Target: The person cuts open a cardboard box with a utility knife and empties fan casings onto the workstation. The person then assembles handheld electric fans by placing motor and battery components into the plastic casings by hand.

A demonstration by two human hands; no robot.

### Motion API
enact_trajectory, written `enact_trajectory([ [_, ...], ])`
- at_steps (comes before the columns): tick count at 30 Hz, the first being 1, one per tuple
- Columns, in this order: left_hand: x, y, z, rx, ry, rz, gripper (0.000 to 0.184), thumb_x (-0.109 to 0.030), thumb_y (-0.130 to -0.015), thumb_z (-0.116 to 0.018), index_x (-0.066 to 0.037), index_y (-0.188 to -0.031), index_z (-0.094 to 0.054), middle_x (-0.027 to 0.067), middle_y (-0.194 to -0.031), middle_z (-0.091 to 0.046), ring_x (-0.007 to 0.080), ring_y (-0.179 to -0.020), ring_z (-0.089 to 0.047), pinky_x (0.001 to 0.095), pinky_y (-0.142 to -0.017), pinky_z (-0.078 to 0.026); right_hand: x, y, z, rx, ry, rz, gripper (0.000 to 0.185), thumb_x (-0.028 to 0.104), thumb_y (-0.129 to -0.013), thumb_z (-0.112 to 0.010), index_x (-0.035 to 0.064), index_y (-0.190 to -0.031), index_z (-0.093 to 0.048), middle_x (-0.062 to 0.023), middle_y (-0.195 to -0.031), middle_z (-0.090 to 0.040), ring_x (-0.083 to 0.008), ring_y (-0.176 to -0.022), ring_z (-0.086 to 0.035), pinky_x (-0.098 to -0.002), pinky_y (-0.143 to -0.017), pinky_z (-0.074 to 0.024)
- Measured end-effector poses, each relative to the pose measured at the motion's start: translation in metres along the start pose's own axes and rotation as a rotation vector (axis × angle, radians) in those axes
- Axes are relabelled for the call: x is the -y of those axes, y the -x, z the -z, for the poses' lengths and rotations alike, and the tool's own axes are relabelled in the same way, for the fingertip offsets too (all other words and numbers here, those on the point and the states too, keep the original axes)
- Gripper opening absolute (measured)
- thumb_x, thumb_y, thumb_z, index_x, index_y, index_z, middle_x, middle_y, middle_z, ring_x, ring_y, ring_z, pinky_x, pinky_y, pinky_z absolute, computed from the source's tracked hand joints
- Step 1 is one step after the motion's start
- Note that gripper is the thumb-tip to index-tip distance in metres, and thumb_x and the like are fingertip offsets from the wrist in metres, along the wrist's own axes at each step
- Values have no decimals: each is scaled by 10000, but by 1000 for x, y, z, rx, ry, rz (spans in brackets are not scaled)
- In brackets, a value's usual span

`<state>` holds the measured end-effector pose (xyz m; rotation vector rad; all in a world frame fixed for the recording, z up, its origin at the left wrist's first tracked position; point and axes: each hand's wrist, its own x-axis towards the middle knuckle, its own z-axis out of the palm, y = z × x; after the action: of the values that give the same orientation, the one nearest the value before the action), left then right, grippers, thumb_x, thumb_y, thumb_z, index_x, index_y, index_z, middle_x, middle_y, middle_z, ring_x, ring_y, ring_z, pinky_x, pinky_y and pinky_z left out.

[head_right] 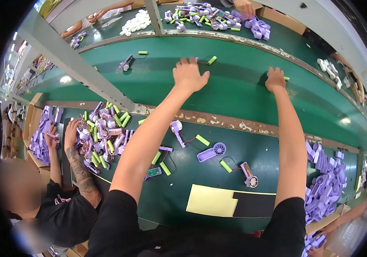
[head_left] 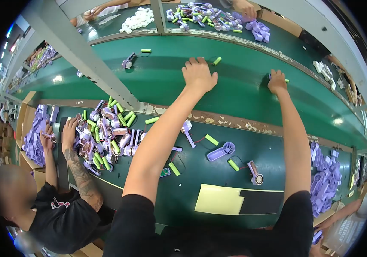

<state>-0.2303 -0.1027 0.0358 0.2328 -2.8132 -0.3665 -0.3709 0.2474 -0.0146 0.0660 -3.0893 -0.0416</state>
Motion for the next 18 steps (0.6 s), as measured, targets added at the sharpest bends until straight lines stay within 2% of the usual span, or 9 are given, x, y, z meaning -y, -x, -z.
enact_trajectory([
  [4, 21, -26, -48, 134, -87, 52, 561, -368, -900, -729, 34, -1280, -632, 209, -1279, -627, 388, -1200, -613, 552, -982, -512, 23, 36, 17, -91, -40, 309, 419, 87, -948, -636, 93, -1365, -610, -188, -1266, -612, -443, -1224, -589, -506, -1019, -528],
  [7, 58, -35, -48, -28, -263, 33, 541, -320, -945, -650, 17, -1366, -620, 195, -1281, -623, 405, -1221, -594, 606, -1016, -476, 44, 85, 33, -142, -229, 508, 349, 63, -945, -657, 74, -1293, -651, -175, -1182, -642, -414, -1182, -610, -491, -962, -541],
  [8, 78, -42, -43, -82, -264, 2, 541, -295, -966, -596, -14, -1429, -613, 230, -1416, -584, 457, -1361, -515, 674, -1110, -389, 52, 104, 42, -151, -297, 532, 336, 68, -946, -666, 69, -1281, -653, -171, -1173, -645, -404, -1156, -621, -484, -945, -542],
  [9, 94, -46, -29, -98, -355, 37, 548, -302, -970, -564, -74, -1465, -620, 274, -1579, -474, 496, -1512, -367, 677, -1215, -273, 63, 123, 55, -157, -363, 556, 323, 73, -946, -675, 65, -1269, -656, -167, -1164, -648, -393, -1131, -631, -476, -928, -542],
  [10, 105, -59, -5, 48, -465, 124, 556, -333, -953, -561, -105, -1454, -642, 277, -1685, -345, 517, -1584, -235, 667, -1268, -182, 73, 140, 68, -155, -429, 576, 311, 79, -947, -685, 61, -1257, -658, -163, -1155, -651, -382, -1105, -642, -468, -911, -543],
  [11, 126, -67, 4, 92, -522, 161, 655, -357, -933, -558, -96, -1534, -565, 255, -1707, -319, 548, -1587, -180, 697, -1268, -101, 83, 160, 81, -133, -528, 562, 309, 77, -943, -695, 57, -1249, -658, -160, -1148, -653, -380, -1082, -648, -462, -899, -543],
  [14, 174, -74, 32, 232, -484, 349, 722, -430, -897, -599, -85, -1530, -559, 273, -1675, -344, 539, -1572, -221, 702, -1254, -161, 109, 208, 113, -120, -753, 543, 314, 68, -924, -722, 48, -1232, -660, -156, -1127, -661, -376, -1022, -662, -444, -871, -546],
  [16, 183, -87, 25, 307, -283, 541, 781, -474, -864, -642, -87, -1536, -553, 278, -1638, -379, 530, -1553, -262, 677, -1243, -226, 126, 234, 131, -220, -811, 615, 331, 54, -907, -738, 44, -1229, -662, -156, -1113, -666, -374, -999, -667, -435, -863, -551],
  [18, 200, -92, 4, 358, -182, 626, 831, -501, -833, -678, -84, -1541, -548, 278, -1611, -401, 518, -1527, -316, 644, -1230, -290, 144, 266, 142, -138, -846, 645, 348, 48, -892, -752, 41, -1229, -662, -152, -1107, -671, -373, -1018, -666, -443, -874, -553],
])
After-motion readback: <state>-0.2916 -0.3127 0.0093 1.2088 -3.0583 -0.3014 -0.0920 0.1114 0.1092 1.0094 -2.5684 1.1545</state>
